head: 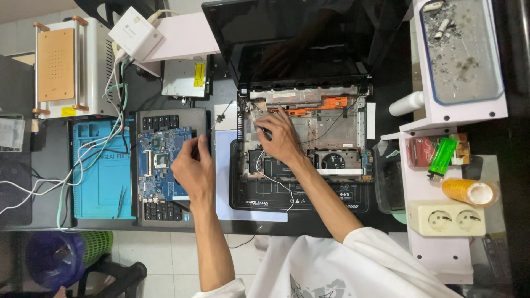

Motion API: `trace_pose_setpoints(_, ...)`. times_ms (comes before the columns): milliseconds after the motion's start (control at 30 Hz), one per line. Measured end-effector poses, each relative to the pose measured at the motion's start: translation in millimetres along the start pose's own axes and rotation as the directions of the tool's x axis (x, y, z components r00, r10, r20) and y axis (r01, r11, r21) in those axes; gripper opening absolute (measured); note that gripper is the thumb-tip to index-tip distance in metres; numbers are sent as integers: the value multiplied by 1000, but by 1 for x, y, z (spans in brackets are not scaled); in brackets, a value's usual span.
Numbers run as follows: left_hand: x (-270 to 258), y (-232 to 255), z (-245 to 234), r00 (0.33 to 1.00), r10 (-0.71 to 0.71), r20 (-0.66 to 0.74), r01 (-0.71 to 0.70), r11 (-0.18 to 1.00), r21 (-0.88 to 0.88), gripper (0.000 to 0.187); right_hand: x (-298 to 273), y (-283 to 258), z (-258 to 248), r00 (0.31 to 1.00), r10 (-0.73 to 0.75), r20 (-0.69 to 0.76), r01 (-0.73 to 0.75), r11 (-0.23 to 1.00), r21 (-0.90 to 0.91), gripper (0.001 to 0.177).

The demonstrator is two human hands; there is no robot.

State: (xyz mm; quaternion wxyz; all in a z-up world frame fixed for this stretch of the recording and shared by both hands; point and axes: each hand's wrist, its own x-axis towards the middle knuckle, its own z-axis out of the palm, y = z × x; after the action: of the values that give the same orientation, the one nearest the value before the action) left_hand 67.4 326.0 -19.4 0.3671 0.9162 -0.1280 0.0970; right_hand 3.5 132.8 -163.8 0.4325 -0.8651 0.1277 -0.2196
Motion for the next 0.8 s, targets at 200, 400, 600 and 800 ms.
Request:
trace_pose_setpoints(200,-36,-26,8,994,-106,-33,104,993,-50,25,0,2,0,996,-75,38,77,996,-49,11)
trace_pose_setpoints(400,-71,-41,15,982,-189,-7,190,982,20,23,2,-14,-8,995,-100,28,103,988,-118,17)
trace_pose_setpoints(600,-92,-46,14,999,-48,14,44,970,240,23,4,-27,-15,993,28,111,-14,993,-119,31)
trace_pose_setpoints(800,-95,-42,11,995,-73,73,47,949,313,25,-19,-14,-20,997,-74,19,76,991,-110,23)
